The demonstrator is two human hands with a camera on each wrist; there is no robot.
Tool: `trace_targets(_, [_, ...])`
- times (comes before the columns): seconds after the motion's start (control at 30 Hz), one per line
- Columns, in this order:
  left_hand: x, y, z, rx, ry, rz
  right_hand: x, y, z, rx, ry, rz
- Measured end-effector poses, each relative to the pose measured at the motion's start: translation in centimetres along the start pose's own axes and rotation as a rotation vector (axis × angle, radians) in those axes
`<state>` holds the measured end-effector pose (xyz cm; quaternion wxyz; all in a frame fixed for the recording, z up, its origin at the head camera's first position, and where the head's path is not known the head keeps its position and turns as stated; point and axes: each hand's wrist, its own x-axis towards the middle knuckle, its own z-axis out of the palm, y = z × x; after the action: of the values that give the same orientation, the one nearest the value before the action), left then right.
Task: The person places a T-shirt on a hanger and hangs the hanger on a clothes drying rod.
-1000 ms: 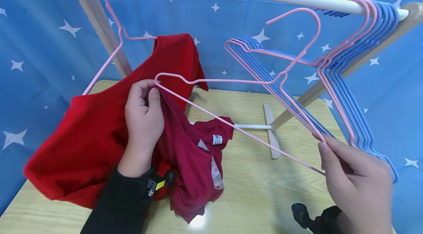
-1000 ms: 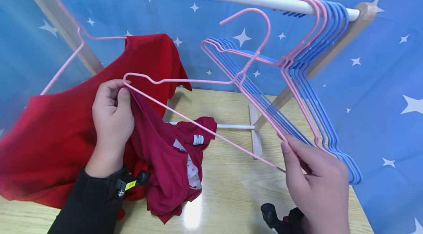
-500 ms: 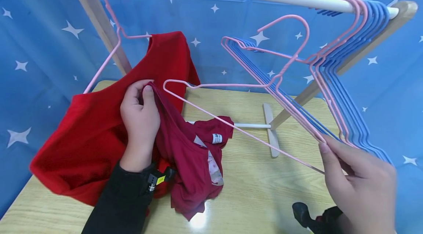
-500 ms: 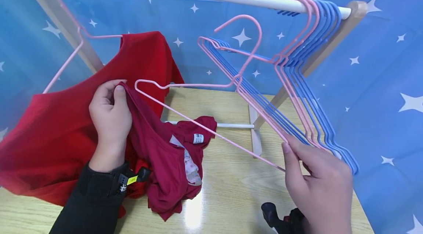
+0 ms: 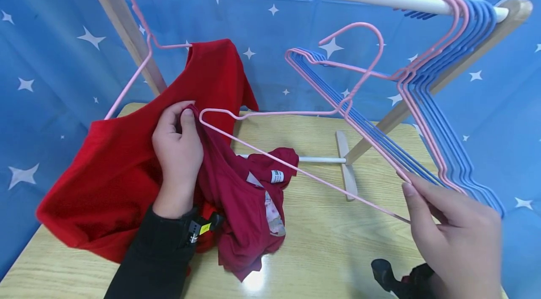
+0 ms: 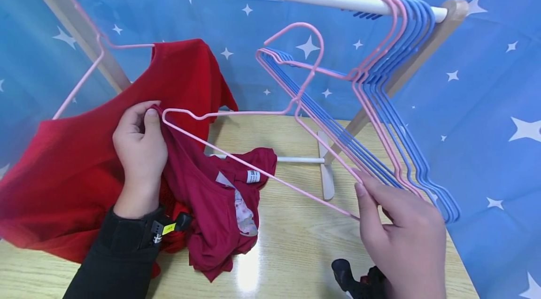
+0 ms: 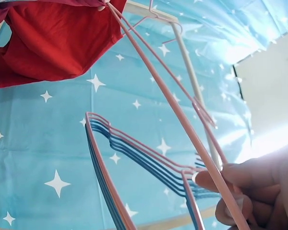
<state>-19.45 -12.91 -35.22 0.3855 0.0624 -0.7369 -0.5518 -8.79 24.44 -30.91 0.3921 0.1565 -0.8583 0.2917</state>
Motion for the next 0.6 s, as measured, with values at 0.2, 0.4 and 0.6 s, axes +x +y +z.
trace_targets(0.2, [-0.13,-0.05,-0.05,0.027,0.001,-0.003,0.02,0.01,-0.08,-0.012,-0.007,-0.014])
trace_targets(0.4, [-0.15,-0.17,-0.05,0.025,0.004,0.008,0.14,-0.22,-0.24,-0.032,-0.011,0.018])
trace_targets(0.6, [-0.01,-0.15,0.06,0.035,0.007,0.008,0.15,-0.24,-0.03,-0.017,-0.002,-0.002])
